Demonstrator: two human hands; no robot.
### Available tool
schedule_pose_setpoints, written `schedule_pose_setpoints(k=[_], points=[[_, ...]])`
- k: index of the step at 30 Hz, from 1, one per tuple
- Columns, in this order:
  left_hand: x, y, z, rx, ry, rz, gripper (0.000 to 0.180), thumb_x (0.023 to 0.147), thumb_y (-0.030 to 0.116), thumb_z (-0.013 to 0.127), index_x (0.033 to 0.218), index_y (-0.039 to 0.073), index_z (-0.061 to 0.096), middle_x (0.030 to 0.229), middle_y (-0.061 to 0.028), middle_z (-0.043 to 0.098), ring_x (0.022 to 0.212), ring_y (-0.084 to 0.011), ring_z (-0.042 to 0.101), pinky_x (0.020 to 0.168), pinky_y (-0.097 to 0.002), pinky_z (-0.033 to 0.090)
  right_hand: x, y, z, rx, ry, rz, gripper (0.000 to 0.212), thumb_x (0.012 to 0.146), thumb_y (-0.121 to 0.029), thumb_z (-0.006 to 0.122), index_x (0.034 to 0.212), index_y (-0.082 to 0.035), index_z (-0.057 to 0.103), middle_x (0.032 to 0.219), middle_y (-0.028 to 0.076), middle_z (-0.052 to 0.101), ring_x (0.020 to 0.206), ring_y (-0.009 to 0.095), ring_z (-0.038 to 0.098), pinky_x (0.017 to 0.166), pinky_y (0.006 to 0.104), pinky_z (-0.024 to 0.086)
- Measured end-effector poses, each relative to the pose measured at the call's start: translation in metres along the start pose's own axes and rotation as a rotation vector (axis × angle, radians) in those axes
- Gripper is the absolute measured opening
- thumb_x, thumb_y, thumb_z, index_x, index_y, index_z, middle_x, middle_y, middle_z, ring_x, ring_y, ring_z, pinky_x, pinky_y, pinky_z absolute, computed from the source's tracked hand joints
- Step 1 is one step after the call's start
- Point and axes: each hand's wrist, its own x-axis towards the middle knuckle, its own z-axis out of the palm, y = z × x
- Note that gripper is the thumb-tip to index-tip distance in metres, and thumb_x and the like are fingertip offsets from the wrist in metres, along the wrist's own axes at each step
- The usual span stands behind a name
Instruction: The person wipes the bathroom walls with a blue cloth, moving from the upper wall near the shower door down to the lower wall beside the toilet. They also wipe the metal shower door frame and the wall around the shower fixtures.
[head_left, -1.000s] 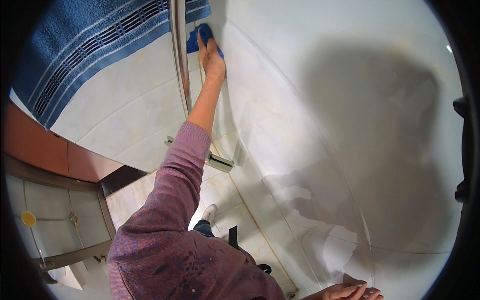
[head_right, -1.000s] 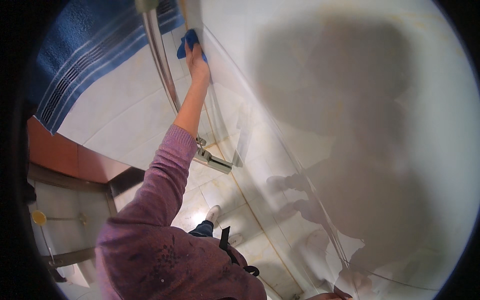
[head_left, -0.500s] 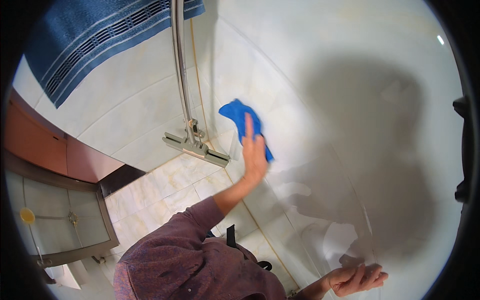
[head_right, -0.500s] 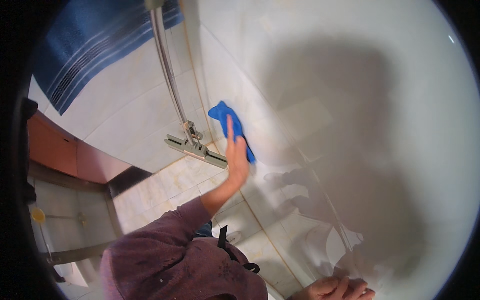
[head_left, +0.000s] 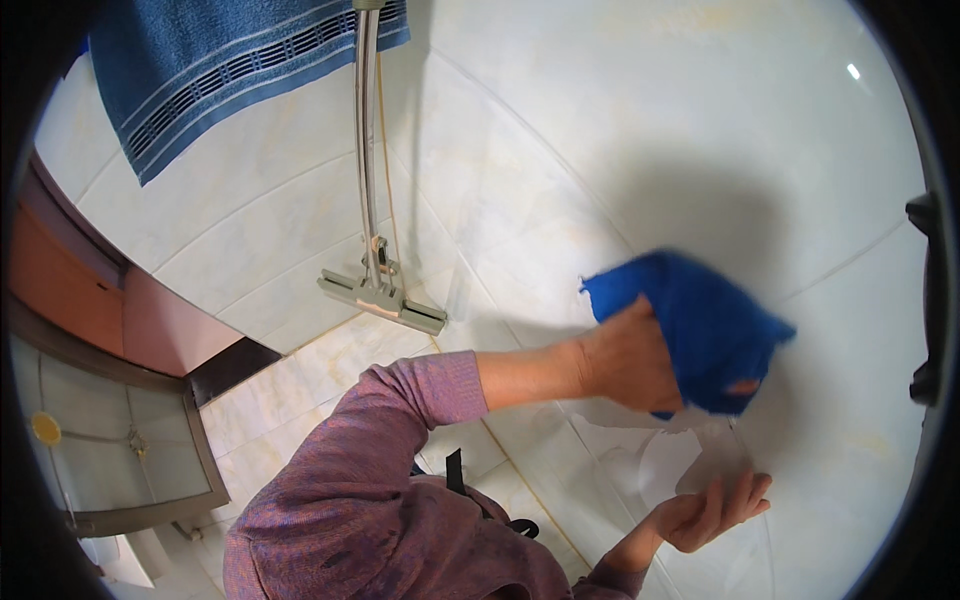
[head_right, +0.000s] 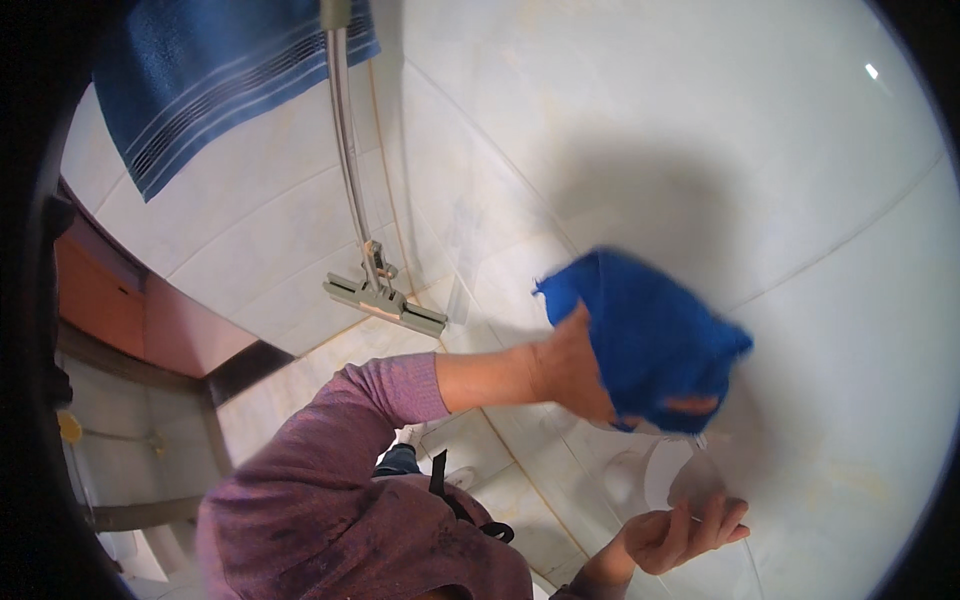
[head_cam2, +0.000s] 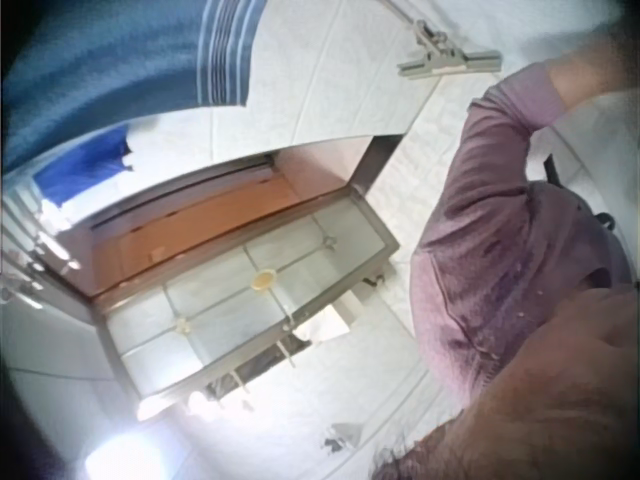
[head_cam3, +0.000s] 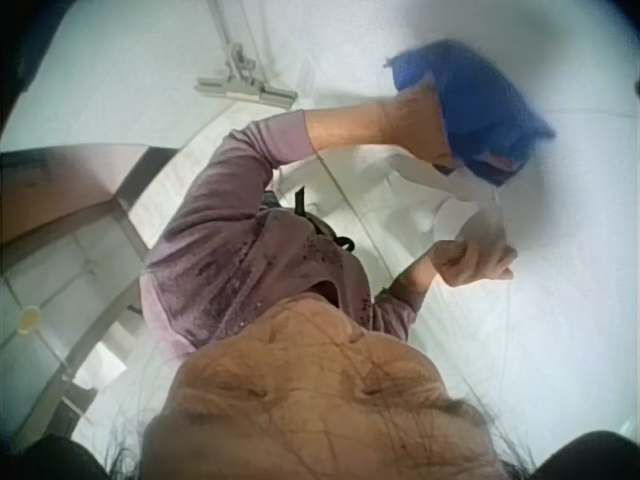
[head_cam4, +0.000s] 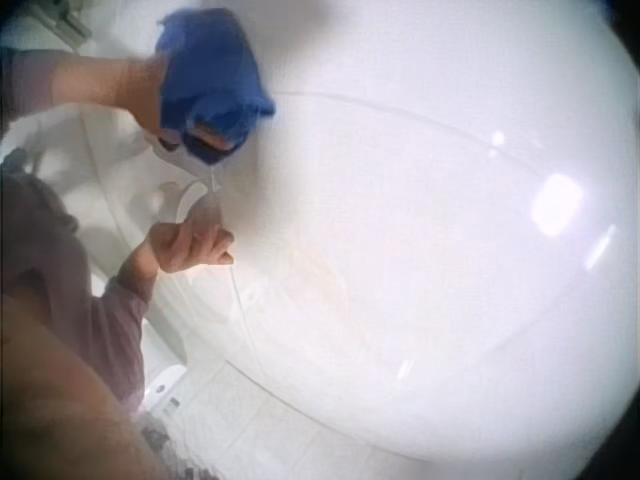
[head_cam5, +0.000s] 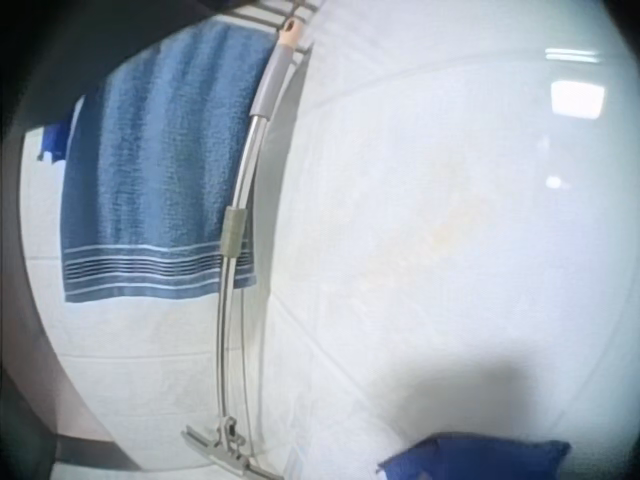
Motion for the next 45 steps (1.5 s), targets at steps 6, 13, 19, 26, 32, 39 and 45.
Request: schedule_pose_setpoints(k=[6,13,19,26,32,39,45], points=[[0.005,-0.046,-0.021,0.211,0.138,-0.01,0.058,0.057,0.029,0.063,0.114,0.037,0.056,0.119,-0.0059,0.049,0.106,-0.0402,0.042,0.093,-0.0465,0.031,0.013,-0.051,0.016,0.643,-0.117,0.308,0.019,0.086,-0.007,0.041,0.104,-0.003,0.047,0.106,0.022,0.053,0.092,0.037,0.055,0.08,0.0467,0.044],[0.002,-0.065,-0.04,-0.156,-0.074,-0.148,0.054,0.061,0.038,0.065,0.114,0.04,0.055,0.131,-0.0053,0.038,0.114,-0.0324,0.036,0.099,-0.0473,0.022,0.022,-0.113,0.105,1.028,-0.14,0.591,0.057,0.072,0.006,0.055,0.124,0.011,0.033,0.089,0.019,0.061,0.08,0.025,0.062,0.074,0.0313,0.048],[0.004,-0.083,-0.061,-0.209,0.032,0.007,0.051,0.068,0.035,0.06,0.118,0.036,0.052,0.127,-0.0034,0.044,0.114,-0.0308,0.039,0.097,-0.048,0.023,0.032,-0.144,0.132,0.886,-0.067,0.728,0.034,0.077,0.005,0.056,0.11,0.008,0.047,0.089,0.015,0.06,0.076,0.017,0.059,0.069,0.0227,0.044],[0.01,-0.108,-0.093,-0.07,0.208,0.019,0.062,0.061,0.018,0.058,0.123,0.011,0.049,0.114,-0.0126,0.054,0.109,-0.0317,0.046,0.095,-0.0479,0.024,0.062,-0.157,0.141,1.145,0.083,0.809,0.02,0.087,-0.001,0.043,0.102,0.007,0.053,0.067,0.011,0.06,0.051,0.015,0.056,0.054,0.0243,0.047],[0.026,-0.161,-0.124,0.196,0.435,-0.02,0.038,0.085,0.005,0.045,0.123,0.001,0.045,0.123,-0.0143,0.049,0.11,-0.0268,0.047,0.096,-0.0325,0.031,0.104,-0.163,0.148,1.475,0.078,0.794,0.026,0.091,-0.008,0.039,0.11,0.007,0.049,0.063,0.012,0.057,0.047,0.014,0.053,0.048,0.0238,0.044],[0.01,-0.196,-0.109,0.323,0.724,-0.105,0.028,0.076,0.006,0.054,0.104,0.002,0.056,0.099,-0.0148,0.055,0.094,-0.0309,0.048,0.082,-0.0349,0.038,0.096,-0.192,0.187,1.702,-0.076,1.087,0.021,0.092,-0.01,0.038,0.104,0.005,0.047,0.064,0.012,0.058,0.047,0.014,0.054,0.05,0.0233,0.043],[-0.095,-0.207,-0.081,0.349,0.596,-0.313,0.026,0.073,0.005,0.056,0.098,0.0,0.053,0.095,-0.0183,0.049,0.088,-0.0347,0.047,0.08,-0.0386,0.038,0.016,-0.214,0.208,1.61,-0.399,1.353,0.019,0.09,-0.007,0.037,0.105,0.002,0.046,0.068,0.014,0.059,0.05,0.018,0.054,0.052,0.0286,0.046]])
